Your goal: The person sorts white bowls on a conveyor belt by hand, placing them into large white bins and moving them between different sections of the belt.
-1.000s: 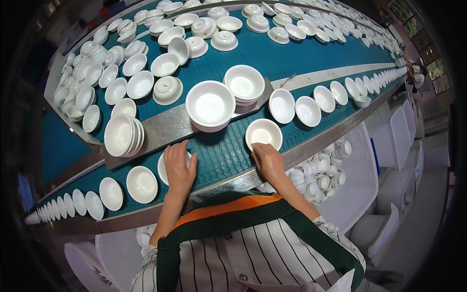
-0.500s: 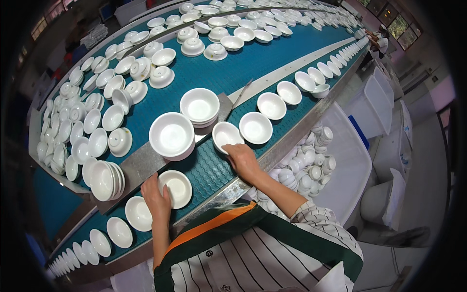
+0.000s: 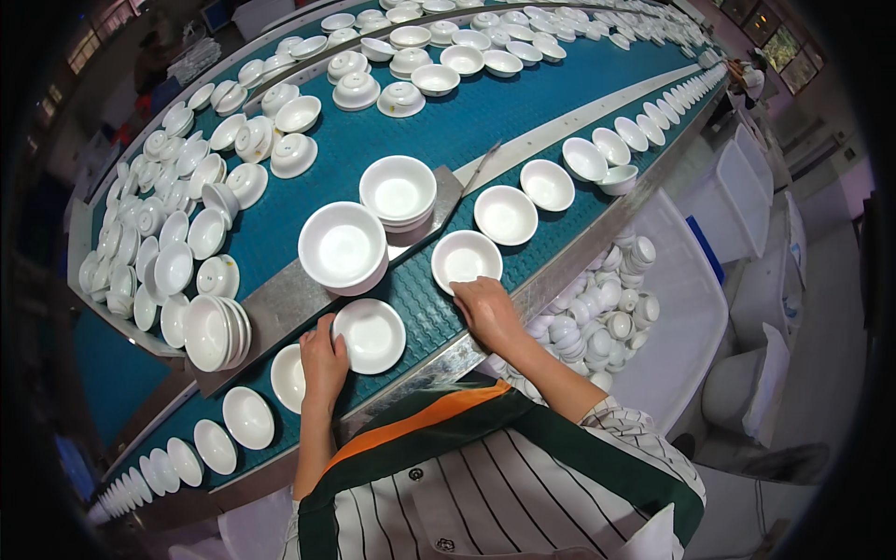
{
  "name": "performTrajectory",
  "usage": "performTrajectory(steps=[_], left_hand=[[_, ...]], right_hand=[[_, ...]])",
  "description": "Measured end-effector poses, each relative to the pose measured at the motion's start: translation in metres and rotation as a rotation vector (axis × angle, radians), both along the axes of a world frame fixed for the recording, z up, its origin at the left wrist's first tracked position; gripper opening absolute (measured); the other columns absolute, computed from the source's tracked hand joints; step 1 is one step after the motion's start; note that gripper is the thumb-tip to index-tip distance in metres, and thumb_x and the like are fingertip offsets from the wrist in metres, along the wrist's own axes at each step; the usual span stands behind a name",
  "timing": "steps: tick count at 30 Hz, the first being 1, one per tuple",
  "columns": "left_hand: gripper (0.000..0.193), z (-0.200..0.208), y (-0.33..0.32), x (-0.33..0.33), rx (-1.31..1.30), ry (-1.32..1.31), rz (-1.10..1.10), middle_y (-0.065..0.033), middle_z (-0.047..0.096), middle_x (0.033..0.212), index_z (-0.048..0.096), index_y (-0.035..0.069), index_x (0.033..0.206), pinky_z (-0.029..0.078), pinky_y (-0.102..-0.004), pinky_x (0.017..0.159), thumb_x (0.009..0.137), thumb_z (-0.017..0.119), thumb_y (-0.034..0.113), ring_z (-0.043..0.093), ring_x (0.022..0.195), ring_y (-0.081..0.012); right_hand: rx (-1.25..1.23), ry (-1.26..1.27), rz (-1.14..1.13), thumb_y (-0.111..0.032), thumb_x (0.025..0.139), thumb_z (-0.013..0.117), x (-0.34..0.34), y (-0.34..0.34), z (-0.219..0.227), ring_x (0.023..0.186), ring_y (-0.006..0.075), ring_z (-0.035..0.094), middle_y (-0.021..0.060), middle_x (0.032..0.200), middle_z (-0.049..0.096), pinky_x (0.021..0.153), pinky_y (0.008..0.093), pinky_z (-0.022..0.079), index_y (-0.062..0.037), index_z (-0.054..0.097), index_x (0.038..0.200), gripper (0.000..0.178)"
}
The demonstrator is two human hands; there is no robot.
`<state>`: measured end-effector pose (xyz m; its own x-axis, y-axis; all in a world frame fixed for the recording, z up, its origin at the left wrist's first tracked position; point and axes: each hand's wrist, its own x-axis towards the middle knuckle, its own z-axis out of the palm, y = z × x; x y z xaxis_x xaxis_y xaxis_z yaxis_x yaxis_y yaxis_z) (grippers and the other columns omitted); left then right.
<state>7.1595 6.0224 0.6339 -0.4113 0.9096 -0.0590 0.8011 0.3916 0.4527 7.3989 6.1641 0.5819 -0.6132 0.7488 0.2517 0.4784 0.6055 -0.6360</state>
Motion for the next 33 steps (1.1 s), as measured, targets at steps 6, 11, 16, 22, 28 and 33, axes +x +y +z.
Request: performTrajectory(steps=[6, 11, 16, 22, 28, 33], left_hand=[[0.042, 0.006, 0.027, 0.033, 0.268, 0.175, -0.117, -0.0203, 0.056, 0.112, 0.054, 0.000, 0.118, 0.038, -0.0436, 0.095, 0.078, 0.065, 0.008, 0.051, 0.105, -0.0370], [0.041, -0.025, 0.061, 0.062, 0.173, 0.116, -0.145, -0.0182, 0.061, 0.081, 0.055, -0.002, 0.115, 0.036, -0.0477, 0.095, 0.080, 0.065, 0.016, 0.057, 0.081, -0.0355], [0.035, -0.031, 0.078, 0.063, 0.077, 0.095, -0.123, -0.0210, 0.059, 0.079, 0.055, -0.002, 0.114, 0.037, -0.0464, 0.089, 0.079, 0.056, 0.003, 0.056, 0.077, -0.0361], [0.041, -0.019, 0.099, 0.093, 0.258, 0.155, -0.138, -0.0215, 0.057, 0.102, 0.054, -0.002, 0.117, 0.035, -0.0469, 0.095, 0.078, 0.062, 0.007, 0.052, 0.101, -0.0367], [0.044, -0.033, 0.142, 0.133, 0.189, 0.040, -0.231, -0.0205, 0.060, 0.099, 0.053, -0.002, 0.118, 0.037, -0.0478, 0.092, 0.079, 0.065, 0.014, 0.054, 0.096, -0.0351], [0.044, -0.063, 0.153, 0.127, 0.043, 0.084, -0.120, -0.0198, 0.060, 0.088, 0.052, -0.002, 0.122, 0.038, -0.0451, 0.087, 0.078, 0.057, 0.005, 0.055, 0.088, -0.0347]], right_hand=[[-0.153, 0.335, 0.358, -0.011, 0.082, 0.064, -0.009, -0.007, -0.002, 0.094, 0.0322, 0.059, 0.0133, 0.096, 0.065, 0.087, 0.0413, 0.044, -0.0020, 0.063, 0.106, 0.026], [-0.061, 0.247, -0.059, -0.011, 0.081, 0.063, 0.013, 0.058, 0.013, 0.099, 0.0341, 0.056, 0.0160, 0.104, 0.062, 0.091, 0.0436, 0.041, -0.0005, 0.059, 0.112, 0.033], [0.084, 0.060, -0.021, -0.007, 0.079, 0.064, 0.045, 0.075, -0.021, 0.087, 0.0353, 0.058, 0.0171, 0.091, 0.064, 0.085, 0.0426, 0.044, -0.0012, 0.061, 0.108, 0.029], [-0.218, 0.328, 0.065, -0.009, 0.080, 0.064, 0.066, 0.074, -0.012, 0.094, 0.0327, 0.057, 0.0140, 0.097, 0.064, 0.085, 0.0410, 0.044, -0.0025, 0.063, 0.107, 0.028], [0.080, 0.038, -0.194, -0.010, 0.079, 0.065, 0.100, 0.141, -0.031, 0.095, 0.0342, 0.058, 0.0158, 0.097, 0.064, 0.091, 0.0430, 0.041, -0.0009, 0.062, 0.105, 0.028], [-0.171, 0.019, 0.045, -0.010, 0.077, 0.065, 0.116, 0.139, -0.031, 0.090, 0.0334, 0.059, 0.0145, 0.091, 0.064, 0.092, 0.0453, 0.042, -0.0043, 0.063, 0.103, 0.027]])
